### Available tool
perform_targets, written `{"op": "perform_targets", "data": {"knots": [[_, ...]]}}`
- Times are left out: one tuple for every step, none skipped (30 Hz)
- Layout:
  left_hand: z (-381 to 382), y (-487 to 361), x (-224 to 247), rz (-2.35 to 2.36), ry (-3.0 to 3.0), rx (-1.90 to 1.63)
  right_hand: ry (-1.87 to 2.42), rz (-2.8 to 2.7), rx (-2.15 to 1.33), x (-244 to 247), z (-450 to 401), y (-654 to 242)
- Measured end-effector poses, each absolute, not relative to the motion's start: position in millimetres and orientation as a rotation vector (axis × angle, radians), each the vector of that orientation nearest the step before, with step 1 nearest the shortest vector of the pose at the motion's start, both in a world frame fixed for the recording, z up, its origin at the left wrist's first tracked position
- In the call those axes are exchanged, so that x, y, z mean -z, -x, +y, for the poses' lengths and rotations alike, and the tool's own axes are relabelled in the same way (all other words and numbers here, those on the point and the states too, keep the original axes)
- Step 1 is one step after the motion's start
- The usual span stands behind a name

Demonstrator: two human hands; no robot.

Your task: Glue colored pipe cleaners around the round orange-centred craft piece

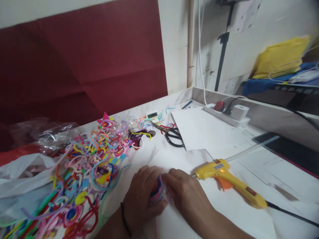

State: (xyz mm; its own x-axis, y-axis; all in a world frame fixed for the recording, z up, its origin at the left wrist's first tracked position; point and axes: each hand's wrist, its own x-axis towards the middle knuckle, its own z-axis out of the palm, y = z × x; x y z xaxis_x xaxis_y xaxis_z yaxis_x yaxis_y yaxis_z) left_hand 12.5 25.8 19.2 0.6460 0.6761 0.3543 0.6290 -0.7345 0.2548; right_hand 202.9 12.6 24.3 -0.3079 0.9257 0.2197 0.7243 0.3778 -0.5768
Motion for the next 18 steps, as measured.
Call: {"op": "perform_targets", "data": {"knots": [[26.1, -13.2, -21.1, 1.088, -2.75, -0.641, 1.401, -2.131, -0.506, -23.4, 12.0, -203.0], [26.4, -14.0, -22.9, 1.081, -2.748, -0.626, 1.385, -2.138, -0.505, -22.6, 11.3, -203.1], [26.6, -14.6, -24.4, 1.072, -2.746, -0.617, 1.368, -2.145, -0.504, -21.9, 10.5, -203.4], [26.7, -15.2, -25.6, 1.063, -2.743, -0.61, 1.352, -2.149, -0.503, -21.3, 9.7, -203.7], [26.7, -15.6, -26.4, 1.059, -2.741, -0.611, 1.337, -2.152, -0.5, -20.7, 8.8, -204.0], [26.6, -15.8, -26.8, 1.059, -2.741, -0.611, 1.323, -2.152, -0.496, -20.2, 7.9, -204.3], [26.4, -16.0, -26.9, 1.06, -2.742, -0.607, 1.312, -2.151, -0.493, -19.5, 7.1, -204.4], [26.2, -16.0, -26.8, 1.063, -2.743, -0.601, 1.303, -2.149, -0.488, -18.8, 6.4, -204.4], [26.0, -16.0, -26.5, 1.065, -2.744, -0.596, 1.295, -2.144, -0.483, -18.0, 5.9, -204.4], [25.8, -16.0, -26.2, 1.065, -2.746, -0.593, 1.29, -2.141, -0.479, -17.1, 5.5, -204.3], [25.6, -16.0, -25.8, 1.066, -2.746, -0.588, 1.29, -2.135, -0.475, -16.2, 5.4, -204.2], [25.3, -16.0, -25.5, 1.067, -2.746, -0.581, 1.292, -2.128, -0.474, -15.2, 5.3, -204.3], [25.1, -15.9, -25.3, 1.071, -2.749, -0.576, 1.295, -2.119, -0.477, -14.3, 5.4, -204.5], [24.8, -15.8, -25.0, 1.074, -2.753, -0.569, 1.297, -2.108, -0.484, -13.4, 5.6, -204.9], [24.6, -15.6, -24.8, 1.074, -2.758, -0.561, 1.296, -2.097, -0.496, -12.5, 5.7, -205.5], [24.4, -15.4, -24.7, 1.074, -2.761, -0.551, 1.292, -2.084, -0.508, -11.8, 5.9, -206.1], [24.3, -15.0, -24.7, 1.074, -2.761, -0.54, 1.286, -2.07, -0.517, -11.2, 6.1, -206.7], [24.3, -14.5, -24.8, 1.074, -2.758, -0.526, 1.279, -2.06, -0.523, -10.6, 6.4, -207.2]]}}
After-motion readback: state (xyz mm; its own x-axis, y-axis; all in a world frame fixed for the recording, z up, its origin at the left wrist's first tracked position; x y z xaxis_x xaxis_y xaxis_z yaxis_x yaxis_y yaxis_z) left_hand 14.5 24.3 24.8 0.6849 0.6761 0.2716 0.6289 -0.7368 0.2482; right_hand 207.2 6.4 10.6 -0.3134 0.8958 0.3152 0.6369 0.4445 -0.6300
